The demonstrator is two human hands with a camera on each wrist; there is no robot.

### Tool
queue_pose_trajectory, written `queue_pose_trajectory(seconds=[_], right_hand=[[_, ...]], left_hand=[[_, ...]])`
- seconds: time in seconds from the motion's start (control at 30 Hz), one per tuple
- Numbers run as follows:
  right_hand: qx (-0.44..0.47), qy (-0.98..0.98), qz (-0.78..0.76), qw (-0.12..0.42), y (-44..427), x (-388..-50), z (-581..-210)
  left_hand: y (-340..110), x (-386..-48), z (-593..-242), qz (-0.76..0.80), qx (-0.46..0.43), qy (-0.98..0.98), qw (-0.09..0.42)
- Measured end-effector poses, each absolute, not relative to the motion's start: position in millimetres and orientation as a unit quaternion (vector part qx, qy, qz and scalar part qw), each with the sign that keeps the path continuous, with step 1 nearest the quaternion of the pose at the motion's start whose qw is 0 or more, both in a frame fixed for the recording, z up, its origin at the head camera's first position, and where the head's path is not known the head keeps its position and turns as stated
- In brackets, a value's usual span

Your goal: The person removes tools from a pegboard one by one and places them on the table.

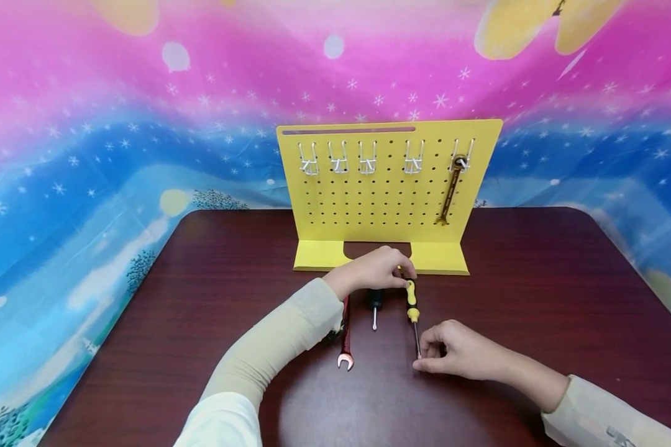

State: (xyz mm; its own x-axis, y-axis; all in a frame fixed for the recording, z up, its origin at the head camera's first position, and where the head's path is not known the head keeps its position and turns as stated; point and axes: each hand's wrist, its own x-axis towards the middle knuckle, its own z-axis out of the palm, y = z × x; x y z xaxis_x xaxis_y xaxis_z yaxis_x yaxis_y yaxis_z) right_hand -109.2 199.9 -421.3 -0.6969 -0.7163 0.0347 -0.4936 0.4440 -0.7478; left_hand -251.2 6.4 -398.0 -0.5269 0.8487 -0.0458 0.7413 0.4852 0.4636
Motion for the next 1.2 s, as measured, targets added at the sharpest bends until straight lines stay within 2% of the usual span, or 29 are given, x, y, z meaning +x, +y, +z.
queue_pose_trajectory(seconds=[0.43,0.9,1.2], right_hand=[[-0.35,0.851,-0.361,0.152,198.6,-112.2,-421.6],[-0.356,0.867,-0.324,0.129,197.6,-112.6,-419.3],[-0.321,0.885,-0.303,0.146,197.3,-111.3,-417.7]], left_hand=[[8.4,-254.5,-401.8,0.19,0.469,0.851,0.14],[9.7,-252.6,-399.1,0.186,0.46,0.855,0.148],[9.4,-253.7,-400.6,0.179,0.46,0.858,0.143]])
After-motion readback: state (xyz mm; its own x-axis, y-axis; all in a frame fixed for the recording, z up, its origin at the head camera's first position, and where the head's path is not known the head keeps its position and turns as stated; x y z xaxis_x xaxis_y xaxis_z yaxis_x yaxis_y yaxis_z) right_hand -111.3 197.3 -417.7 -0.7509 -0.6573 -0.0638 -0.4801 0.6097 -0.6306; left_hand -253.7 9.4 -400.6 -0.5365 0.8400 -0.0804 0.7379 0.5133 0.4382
